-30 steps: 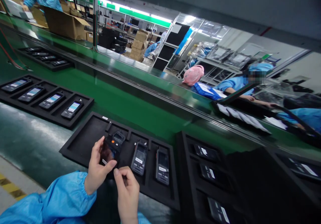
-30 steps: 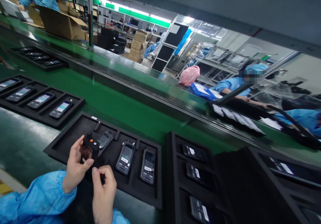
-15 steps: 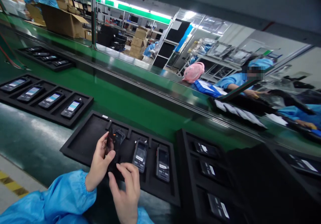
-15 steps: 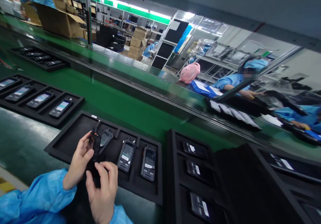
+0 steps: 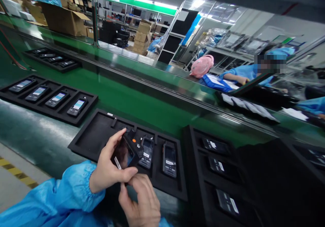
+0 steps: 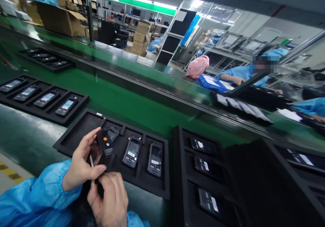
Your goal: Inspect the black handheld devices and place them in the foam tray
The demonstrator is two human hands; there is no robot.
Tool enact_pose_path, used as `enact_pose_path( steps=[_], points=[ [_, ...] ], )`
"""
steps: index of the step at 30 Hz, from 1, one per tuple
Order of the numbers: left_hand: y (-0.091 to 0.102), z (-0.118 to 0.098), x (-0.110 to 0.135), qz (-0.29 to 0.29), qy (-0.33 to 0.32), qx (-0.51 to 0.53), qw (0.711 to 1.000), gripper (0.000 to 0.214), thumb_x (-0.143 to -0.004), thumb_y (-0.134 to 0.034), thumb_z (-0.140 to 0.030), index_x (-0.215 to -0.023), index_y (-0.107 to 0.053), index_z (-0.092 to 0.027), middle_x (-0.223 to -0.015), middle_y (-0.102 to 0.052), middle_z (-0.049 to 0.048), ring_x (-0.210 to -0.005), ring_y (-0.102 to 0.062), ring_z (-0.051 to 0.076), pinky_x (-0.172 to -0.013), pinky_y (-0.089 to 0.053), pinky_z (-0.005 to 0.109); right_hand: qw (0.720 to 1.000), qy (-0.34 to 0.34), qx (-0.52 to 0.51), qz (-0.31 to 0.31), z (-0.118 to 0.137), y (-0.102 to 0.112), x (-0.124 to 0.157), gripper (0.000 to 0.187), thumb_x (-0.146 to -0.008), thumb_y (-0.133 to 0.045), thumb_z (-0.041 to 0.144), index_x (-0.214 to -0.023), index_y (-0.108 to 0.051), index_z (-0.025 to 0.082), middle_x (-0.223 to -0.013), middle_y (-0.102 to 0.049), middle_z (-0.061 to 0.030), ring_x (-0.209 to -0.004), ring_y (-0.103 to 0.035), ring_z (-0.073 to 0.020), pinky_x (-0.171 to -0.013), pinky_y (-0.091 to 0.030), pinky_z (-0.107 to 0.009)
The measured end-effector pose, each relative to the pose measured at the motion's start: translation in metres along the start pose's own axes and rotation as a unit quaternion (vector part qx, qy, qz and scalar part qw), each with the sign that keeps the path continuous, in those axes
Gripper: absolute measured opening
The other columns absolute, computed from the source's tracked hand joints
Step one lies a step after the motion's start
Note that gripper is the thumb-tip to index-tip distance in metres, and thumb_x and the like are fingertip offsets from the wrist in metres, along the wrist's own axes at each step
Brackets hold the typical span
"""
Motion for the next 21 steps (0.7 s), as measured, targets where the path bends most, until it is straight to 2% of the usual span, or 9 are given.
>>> enact_pose_path(
  steps=[3,6,9,12,17,21],
  points=[
    [-0.005,-0.014,0.000,-0.020,-0.014,0.030,0.999,0.099,-0.067,-0.103,-0.059,-0.151,-0.066,-0.021,-0.140,-0.075,0.0158,-0.128,-0.073,0.040,-0.115,-0.059,0.049,1.000,-0.009,0.007,-0.012,0.004,0.008,-0.005,0.015,-0.112,-0.053,0.024,-0.100,-0.062,0.025,-0.067,-0.076,0.0021,-0.053,-0.074,-0.0144,-0.054,-0.063,-0.022],
    [-0.010,-0.033,0.002,-0.024,-0.072,0.037,0.996,0.096,-0.070,-0.100,-0.063,-0.150,-0.066,-0.022,-0.133,-0.078,0.0144,-0.120,-0.077,0.036,-0.108,-0.063,0.045,1.000,-0.008,0.006,-0.029,0.012,0.014,-0.010,0.019,-0.112,-0.055,0.029,-0.095,-0.063,0.025,-0.063,-0.074,0.0037,-0.048,-0.071,-0.0132,-0.051,-0.060,-0.020],
    [-0.012,-0.051,0.004,-0.017,-0.138,0.054,0.989,0.087,-0.077,-0.097,-0.062,-0.150,-0.066,-0.027,-0.127,-0.081,0.0101,-0.112,-0.080,0.028,-0.099,-0.065,0.035,0.994,-0.034,-0.002,-0.101,0.014,0.021,-0.009,0.027,-0.113,-0.055,0.033,-0.089,-0.062,0.025,-0.057,-0.070,0.0046,-0.044,-0.067,-0.0113,-0.049,-0.057,-0.018],
    [-0.016,-0.058,0.003,-0.011,-0.146,0.077,0.986,0.083,-0.079,-0.097,-0.057,-0.152,-0.065,-0.033,-0.128,-0.081,0.0060,-0.112,-0.080,0.023,-0.096,-0.063,0.027,0.984,-0.064,-0.006,-0.164,0.012,0.023,0.000,0.028,-0.112,-0.057,0.035,-0.086,-0.062,0.025,-0.056,-0.067,0.0042,-0.043,-0.065,-0.0115,-0.049,-0.056,-0.018],
    [-0.020,-0.065,0.003,-0.014,-0.160,0.108,0.981,0.080,-0.081,-0.097,-0.055,-0.152,-0.066,-0.033,-0.125,-0.081,0.0069,-0.108,-0.080,0.025,-0.093,-0.065,0.030,0.980,-0.088,-0.031,-0.176,0.009,0.020,0.015,0.024,-0.109,-0.063,0.036,-0.089,-0.067,0.025,-0.061,-0.069,0.0029,-0.048,-0.066,-0.0130,-0.050,-0.057,-0.020],
    [-0.018,-0.067,0.005,-0.027,-0.184,0.075,0.980,0.082,-0.082,-0.095,-0.058,-0.153,-0.064,-0.031,-0.127,-0.081,0.0092,-0.109,-0.080,0.027,-0.092,-0.066,0.032,0.980,-0.100,-0.035,-0.171,0.007,0.020,0.021,0.026,-0.109,-0.064,0.042,-0.090,-0.068,0.025,-0.064,-0.069,0.0025,-0.051,-0.067,-0.0133,-0.054,-0.058,-0.021]
  ],
)
Point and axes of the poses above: each hand's wrist, its own x-axis away from the middle knuckle, its own y-axis out of the back of the hand, z = x × y, the point moved 10 cm from there along -x, towards the middle knuckle
